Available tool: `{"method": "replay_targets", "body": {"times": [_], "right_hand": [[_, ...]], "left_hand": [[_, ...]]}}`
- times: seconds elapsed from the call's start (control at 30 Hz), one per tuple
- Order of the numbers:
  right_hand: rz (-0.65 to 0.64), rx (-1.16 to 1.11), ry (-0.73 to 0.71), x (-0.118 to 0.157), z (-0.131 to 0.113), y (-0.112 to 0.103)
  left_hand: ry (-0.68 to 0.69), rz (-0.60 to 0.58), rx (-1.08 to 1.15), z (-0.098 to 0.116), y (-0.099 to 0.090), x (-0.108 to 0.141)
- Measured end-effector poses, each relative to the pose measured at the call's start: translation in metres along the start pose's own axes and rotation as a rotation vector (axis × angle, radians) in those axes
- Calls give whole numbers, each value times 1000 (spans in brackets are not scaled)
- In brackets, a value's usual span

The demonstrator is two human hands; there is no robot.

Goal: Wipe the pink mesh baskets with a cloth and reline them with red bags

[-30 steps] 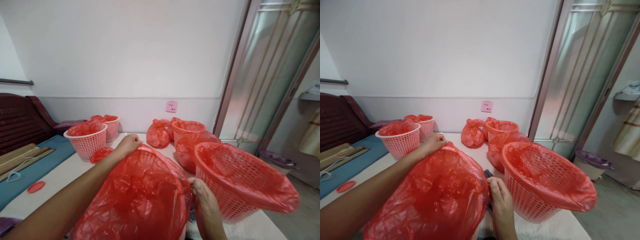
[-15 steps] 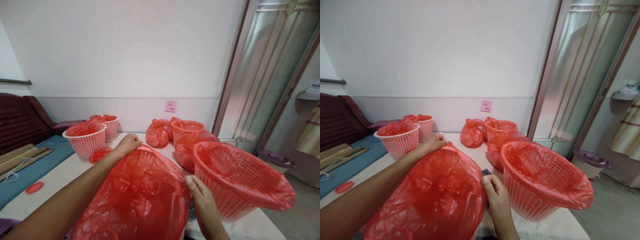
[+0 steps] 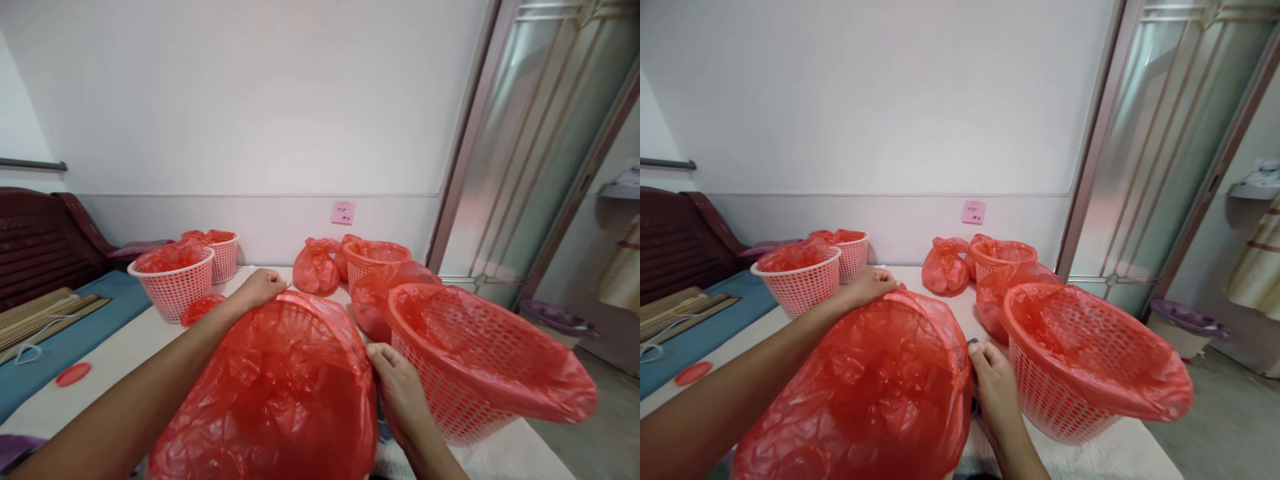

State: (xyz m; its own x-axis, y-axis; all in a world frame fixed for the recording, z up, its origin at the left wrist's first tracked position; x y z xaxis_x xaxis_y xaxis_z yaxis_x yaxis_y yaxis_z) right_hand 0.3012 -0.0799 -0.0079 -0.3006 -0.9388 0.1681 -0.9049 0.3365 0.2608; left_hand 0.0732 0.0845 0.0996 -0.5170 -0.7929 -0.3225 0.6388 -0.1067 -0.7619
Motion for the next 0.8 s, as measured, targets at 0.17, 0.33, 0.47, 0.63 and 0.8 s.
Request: {"method": "replay_targets", "body": {"times": [0.17, 0.33, 0.47, 0.63, 0.8], "right_hand": [[37, 48, -9, -9, -6, 2], [-25, 8, 171, -4, 22, 4], [-105, 113, 192, 0, 26, -2], [145, 267, -100, 11, -2, -13], [27, 578, -277, 20, -7, 4]], "left_hand": [[28, -88, 89, 7, -5, 3], [0, -82, 64, 6, -1, 0], [-36, -46, 25, 1, 3, -5], [-61, -23, 44, 4, 7, -7], [-72, -4, 178, 8, 6, -14]]}}
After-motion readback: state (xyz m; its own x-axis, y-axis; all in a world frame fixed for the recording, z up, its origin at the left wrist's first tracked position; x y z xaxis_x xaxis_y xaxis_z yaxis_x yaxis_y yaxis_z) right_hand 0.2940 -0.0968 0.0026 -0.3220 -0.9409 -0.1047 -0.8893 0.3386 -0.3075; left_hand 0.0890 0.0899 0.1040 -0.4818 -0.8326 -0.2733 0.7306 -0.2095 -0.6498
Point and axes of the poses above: each hand's wrist, its own x-axis away from the middle knuckle, its own y-axis out of the palm, z = x × y, the point moved 1 cm from there along -x, towards the middle knuckle, and after that the axes turned 15 degrees about y, right-handed, at the moved point
